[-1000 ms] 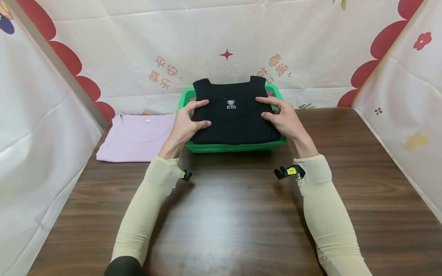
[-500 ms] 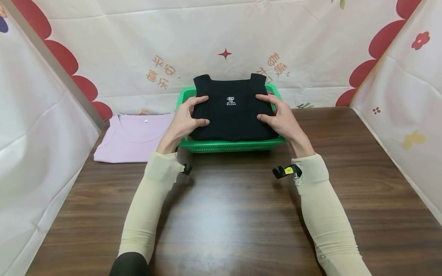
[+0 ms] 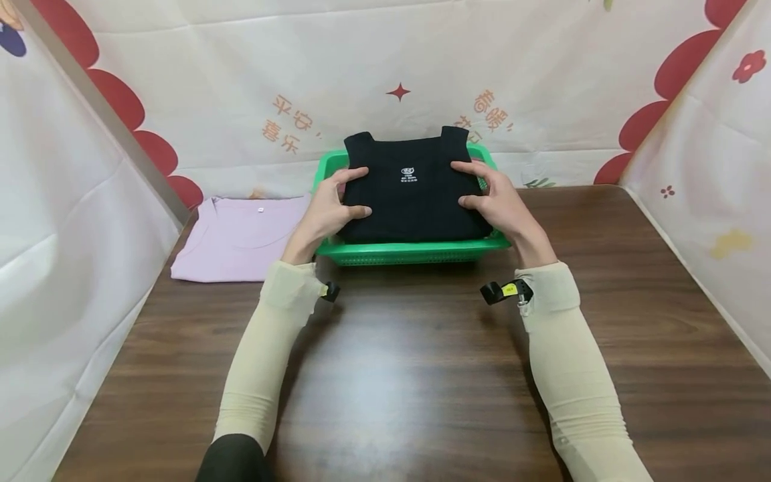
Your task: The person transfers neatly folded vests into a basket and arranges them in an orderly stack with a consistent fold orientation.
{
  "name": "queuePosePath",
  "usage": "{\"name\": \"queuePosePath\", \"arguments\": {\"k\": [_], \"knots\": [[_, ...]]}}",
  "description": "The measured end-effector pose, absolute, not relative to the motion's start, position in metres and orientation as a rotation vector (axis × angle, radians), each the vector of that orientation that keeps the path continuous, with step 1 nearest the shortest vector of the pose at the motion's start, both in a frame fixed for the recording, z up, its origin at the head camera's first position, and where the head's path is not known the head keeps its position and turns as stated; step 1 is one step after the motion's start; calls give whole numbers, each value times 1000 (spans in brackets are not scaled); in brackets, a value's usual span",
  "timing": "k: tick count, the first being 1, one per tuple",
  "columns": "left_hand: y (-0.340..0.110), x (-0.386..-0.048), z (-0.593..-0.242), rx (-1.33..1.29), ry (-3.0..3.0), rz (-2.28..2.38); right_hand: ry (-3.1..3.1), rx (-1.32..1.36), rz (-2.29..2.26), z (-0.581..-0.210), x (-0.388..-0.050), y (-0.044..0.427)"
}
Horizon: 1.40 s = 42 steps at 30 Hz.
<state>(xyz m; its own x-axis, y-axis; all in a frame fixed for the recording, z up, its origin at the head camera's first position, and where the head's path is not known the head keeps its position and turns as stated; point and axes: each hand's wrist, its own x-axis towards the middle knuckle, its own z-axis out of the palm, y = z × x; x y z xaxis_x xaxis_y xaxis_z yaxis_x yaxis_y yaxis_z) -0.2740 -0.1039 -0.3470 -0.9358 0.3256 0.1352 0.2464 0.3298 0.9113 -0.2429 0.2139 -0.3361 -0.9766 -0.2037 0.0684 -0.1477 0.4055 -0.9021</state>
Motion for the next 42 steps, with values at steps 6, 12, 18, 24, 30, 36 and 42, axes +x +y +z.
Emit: {"name": "queuePosePath", "arguments": {"k": [6,12,18,24,30,36,42], "knots": [[-95,-277,-349,586,2547,1628,2626,-355,-1560,-334,-247,222],[-93,-279,-347,608,2556,1592,2684,-324,-1520,-337,-252,221],[-95,-279,-347,606,2588,1501,2741,-297,-1490,-341,-253,217],[-96,-276,-351,599,2673,1368,2742,-309,-1460,-347,-253,214],[-95,-274,-350,592,2664,1339,2767,-294,-1411,-347,-252,214],[-93,-275,-351,600,2660,1329,2788,-293,-1375,-347,-253,216],[-94,-275,-353,561,2655,1314,2798,-342,-1349,-350,-256,215]]}}
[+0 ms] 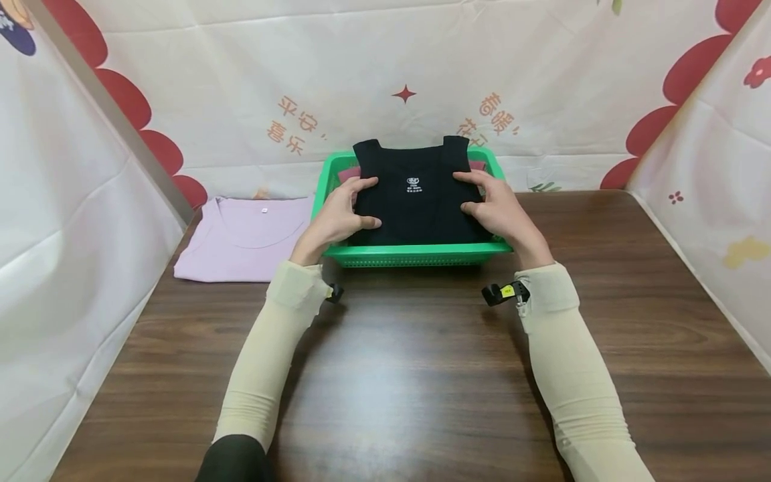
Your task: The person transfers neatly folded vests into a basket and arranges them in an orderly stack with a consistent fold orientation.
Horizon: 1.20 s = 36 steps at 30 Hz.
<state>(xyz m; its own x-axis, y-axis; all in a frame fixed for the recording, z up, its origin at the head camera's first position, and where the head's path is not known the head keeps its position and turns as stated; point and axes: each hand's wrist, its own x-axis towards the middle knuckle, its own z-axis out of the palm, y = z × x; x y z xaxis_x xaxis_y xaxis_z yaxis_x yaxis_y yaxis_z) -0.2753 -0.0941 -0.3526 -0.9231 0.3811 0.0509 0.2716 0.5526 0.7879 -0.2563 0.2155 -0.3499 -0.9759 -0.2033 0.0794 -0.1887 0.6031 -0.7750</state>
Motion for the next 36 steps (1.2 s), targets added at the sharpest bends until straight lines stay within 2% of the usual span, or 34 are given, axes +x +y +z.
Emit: {"name": "queuePosePath", "arguments": {"k": [36], "knots": [[-93,-276,-355,470,2646,1123,2923,-361,-906,-354,-261,210]]}}
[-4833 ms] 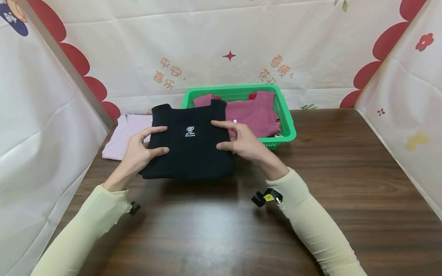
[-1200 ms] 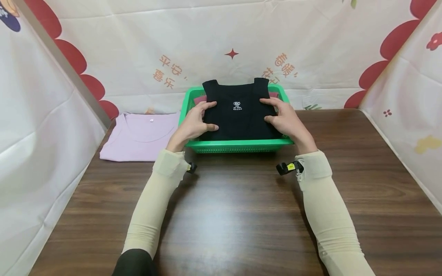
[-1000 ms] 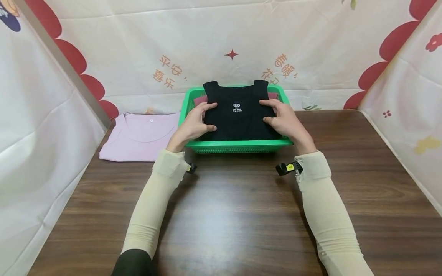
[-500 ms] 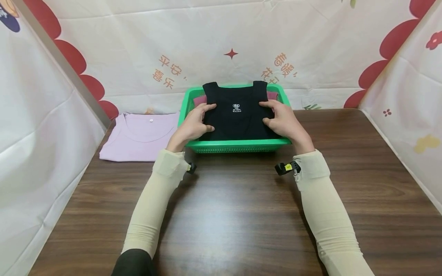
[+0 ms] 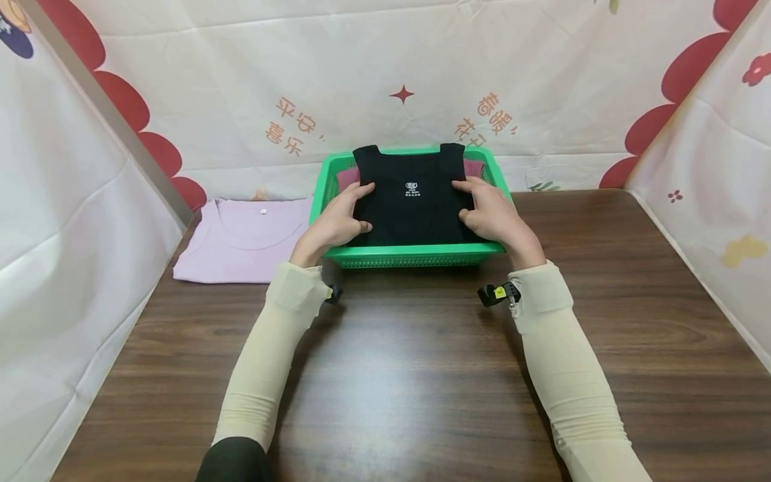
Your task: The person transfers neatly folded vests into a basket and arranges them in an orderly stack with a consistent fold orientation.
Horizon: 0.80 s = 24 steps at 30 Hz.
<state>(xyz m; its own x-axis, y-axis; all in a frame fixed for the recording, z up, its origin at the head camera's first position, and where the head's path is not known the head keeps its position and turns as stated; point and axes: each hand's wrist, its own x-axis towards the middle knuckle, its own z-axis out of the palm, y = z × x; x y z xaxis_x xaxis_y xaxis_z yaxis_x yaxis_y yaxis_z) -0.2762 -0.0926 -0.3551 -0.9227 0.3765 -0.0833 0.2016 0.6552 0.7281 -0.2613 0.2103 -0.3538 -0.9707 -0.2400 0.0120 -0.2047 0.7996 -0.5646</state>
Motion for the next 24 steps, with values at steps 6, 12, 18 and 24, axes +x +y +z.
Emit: {"name": "queuePosePath", "arguments": {"k": [6,12,18,24], "knots": [[-92,-275,-354,493,2650,1047,2907,-380,-844,-352,-262,209],[-92,-274,-355,500,2642,952,2893,-377,-772,-354,-262,208],[-91,-275,-357,463,2640,958,2878,-366,-760,-353,-260,206],[-91,-276,-356,463,2639,961,2882,-353,-762,-352,-260,205]]}}
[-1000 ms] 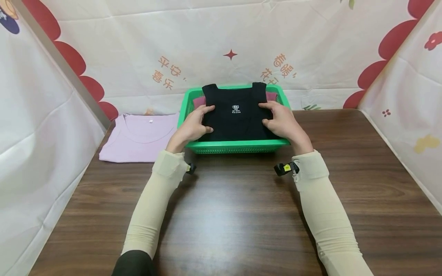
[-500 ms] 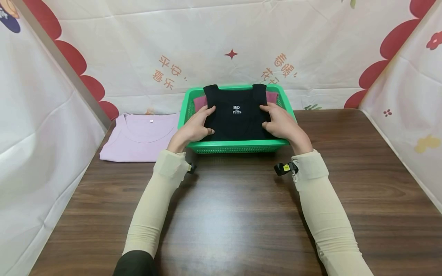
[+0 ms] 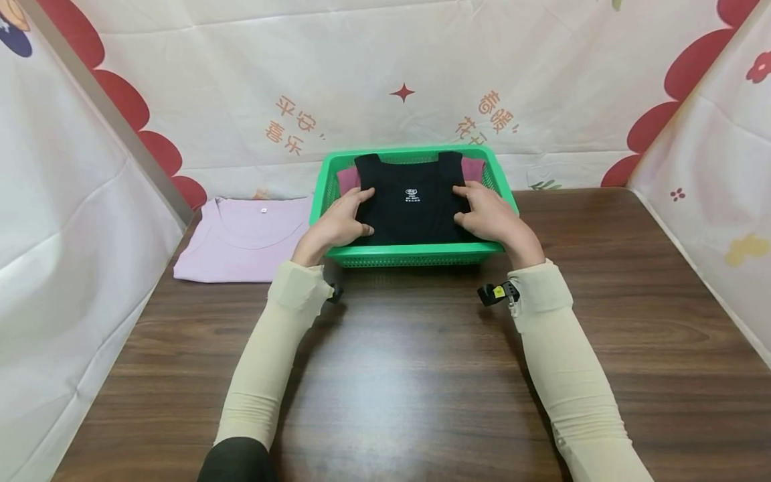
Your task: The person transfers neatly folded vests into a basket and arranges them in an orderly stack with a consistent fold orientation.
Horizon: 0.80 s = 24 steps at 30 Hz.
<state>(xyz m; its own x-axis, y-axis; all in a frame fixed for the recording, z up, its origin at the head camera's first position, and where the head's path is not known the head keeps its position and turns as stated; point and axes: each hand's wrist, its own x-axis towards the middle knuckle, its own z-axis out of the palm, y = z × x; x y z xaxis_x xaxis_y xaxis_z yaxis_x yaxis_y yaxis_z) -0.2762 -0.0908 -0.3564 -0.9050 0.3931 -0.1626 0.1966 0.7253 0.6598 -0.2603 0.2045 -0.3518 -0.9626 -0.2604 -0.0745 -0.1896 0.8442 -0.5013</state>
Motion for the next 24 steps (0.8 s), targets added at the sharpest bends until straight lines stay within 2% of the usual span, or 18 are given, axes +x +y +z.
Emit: {"name": "queuePosePath", "arguments": {"k": [17,24], "knots": [[-91,-278,-354,430,2647,1009,2941,-339,-814,-353,-261,204],[-92,-276,-356,445,2663,1054,3001,-411,-766,-358,-259,204]]}}
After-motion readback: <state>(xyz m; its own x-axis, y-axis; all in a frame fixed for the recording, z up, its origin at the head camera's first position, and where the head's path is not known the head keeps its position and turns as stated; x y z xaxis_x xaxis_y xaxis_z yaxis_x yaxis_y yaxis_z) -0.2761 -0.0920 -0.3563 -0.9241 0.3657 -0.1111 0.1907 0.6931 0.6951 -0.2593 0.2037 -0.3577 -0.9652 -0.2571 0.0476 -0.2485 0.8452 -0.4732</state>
